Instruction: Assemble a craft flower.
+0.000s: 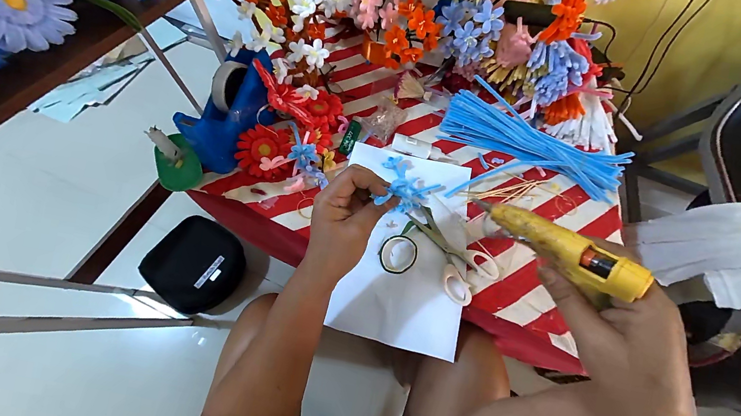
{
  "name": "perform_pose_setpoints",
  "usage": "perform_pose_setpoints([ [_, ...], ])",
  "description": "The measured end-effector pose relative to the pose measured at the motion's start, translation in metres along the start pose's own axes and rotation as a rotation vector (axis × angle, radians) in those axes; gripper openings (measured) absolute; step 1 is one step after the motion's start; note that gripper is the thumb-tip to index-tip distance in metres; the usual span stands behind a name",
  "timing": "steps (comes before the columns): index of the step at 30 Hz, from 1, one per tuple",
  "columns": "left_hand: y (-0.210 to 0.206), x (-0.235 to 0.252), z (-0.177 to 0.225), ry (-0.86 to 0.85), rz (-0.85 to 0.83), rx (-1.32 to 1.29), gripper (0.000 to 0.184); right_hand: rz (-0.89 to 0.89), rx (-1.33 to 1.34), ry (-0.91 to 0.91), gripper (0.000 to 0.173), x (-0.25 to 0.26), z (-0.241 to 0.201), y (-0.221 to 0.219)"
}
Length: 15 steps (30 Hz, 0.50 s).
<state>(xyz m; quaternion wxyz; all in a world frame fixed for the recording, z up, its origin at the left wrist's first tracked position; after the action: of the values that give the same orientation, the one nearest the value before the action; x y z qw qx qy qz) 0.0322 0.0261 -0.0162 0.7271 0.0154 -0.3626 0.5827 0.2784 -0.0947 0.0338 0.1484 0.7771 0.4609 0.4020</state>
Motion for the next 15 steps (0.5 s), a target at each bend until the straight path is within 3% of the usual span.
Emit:
perform_pose_setpoints([
  [4,0.003,0.001,0.003,-0.022,0.022,0.015,0.026,0.014,-0.105,-0.166,0.036,0.007,0.039,0.007],
  [9,0.005,0.002,0.006,-0.034,0.018,0.023,0.026,-0.103,-0.147,-0.455,0.035,0.017,0.100,0.001],
  [15,0.003,0.002,0.005,-0.031,0.016,0.022,0.027,-0.140,-0.082,-0.572,0.035,0.020,0.136,-0.008],
])
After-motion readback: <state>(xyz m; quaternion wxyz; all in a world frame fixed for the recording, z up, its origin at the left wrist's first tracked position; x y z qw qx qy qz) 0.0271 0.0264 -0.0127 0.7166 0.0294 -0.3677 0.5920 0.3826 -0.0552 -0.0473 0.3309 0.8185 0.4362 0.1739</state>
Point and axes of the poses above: each hand's wrist, its own x-axis towards the middle knuckle, its own y-axis out of the back of the hand, z = x × y, the point moved 4 cm from there along x, towards the middle knuckle, and after that the axes turned 11 degrees about -x, right-handed, at the moved point
